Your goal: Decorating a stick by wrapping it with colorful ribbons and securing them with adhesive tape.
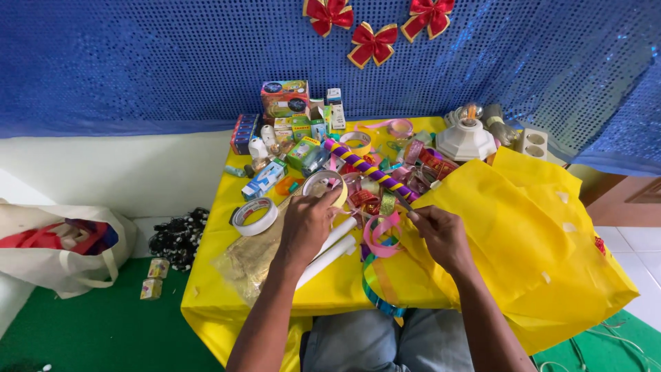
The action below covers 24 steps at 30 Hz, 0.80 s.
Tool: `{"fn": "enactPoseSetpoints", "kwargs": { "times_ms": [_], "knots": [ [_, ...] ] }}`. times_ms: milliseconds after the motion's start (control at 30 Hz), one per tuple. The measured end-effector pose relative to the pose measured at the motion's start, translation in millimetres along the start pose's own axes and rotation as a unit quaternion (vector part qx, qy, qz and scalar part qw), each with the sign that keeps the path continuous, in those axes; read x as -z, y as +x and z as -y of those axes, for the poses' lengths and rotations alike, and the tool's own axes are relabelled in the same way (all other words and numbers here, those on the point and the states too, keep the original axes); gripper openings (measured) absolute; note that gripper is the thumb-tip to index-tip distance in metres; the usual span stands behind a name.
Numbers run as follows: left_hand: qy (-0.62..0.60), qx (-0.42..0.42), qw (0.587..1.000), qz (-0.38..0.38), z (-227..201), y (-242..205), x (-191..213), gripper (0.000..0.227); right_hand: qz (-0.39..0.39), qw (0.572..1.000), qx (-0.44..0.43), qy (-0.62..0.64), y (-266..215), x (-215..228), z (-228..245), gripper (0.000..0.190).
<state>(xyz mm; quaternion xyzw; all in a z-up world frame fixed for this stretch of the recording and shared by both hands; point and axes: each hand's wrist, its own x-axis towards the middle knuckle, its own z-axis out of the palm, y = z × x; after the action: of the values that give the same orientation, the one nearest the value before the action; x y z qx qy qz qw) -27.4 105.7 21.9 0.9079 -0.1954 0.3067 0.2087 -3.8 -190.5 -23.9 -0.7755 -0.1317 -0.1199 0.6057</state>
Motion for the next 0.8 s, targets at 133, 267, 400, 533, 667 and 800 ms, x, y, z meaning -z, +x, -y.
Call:
{"fn": "enactPoseSetpoints", "kwargs": {
  "times_ms": [133, 267, 400, 533, 667, 800],
  "knots": [
    [0.063, 0.016, 0.997, 0.050, 3.0, -6.8, 6.6, 0.042, 0.008, 1.000, 0.003, 0.008, -2.2, -2.2, 15.7, 0.012],
    [0.062, 0.049, 0.987, 0.138, 22.9, -16.5, -15.2, 0.030, 0.020, 1.000, 0.012, 0.018, -2.0, -5.4, 16.0, 0.010],
    [0.066, 0.050, 0.985, 0.149, 30.7, -19.8, -27.1, 0.025, 0.026, 0.999, 0.010, 0.019, -3.8, -7.5, 19.5, 0.010],
    [0.054, 0.042, 0.994, 0.080, 14.8, -20.0, -10.1, 0.025, 0.033, 0.999, 0.013, 0.021, -6.1, -22.9, 36.9, 0.008],
    [-0.065, 0.097, 0.993, -0.027, -10.3, -10.6, 36.6, 0.024, 0.041, 0.997, 0.056, -0.043, 8.7, -47.1, 41.3, 0.010],
    [-0.195, 0.150, 0.955, -0.168, -29.2, -7.8, 73.0, 0.024, 0.084, 0.983, 0.136, -0.094, 16.6, -89.8, 59.7, 0.011]
  ]
}}
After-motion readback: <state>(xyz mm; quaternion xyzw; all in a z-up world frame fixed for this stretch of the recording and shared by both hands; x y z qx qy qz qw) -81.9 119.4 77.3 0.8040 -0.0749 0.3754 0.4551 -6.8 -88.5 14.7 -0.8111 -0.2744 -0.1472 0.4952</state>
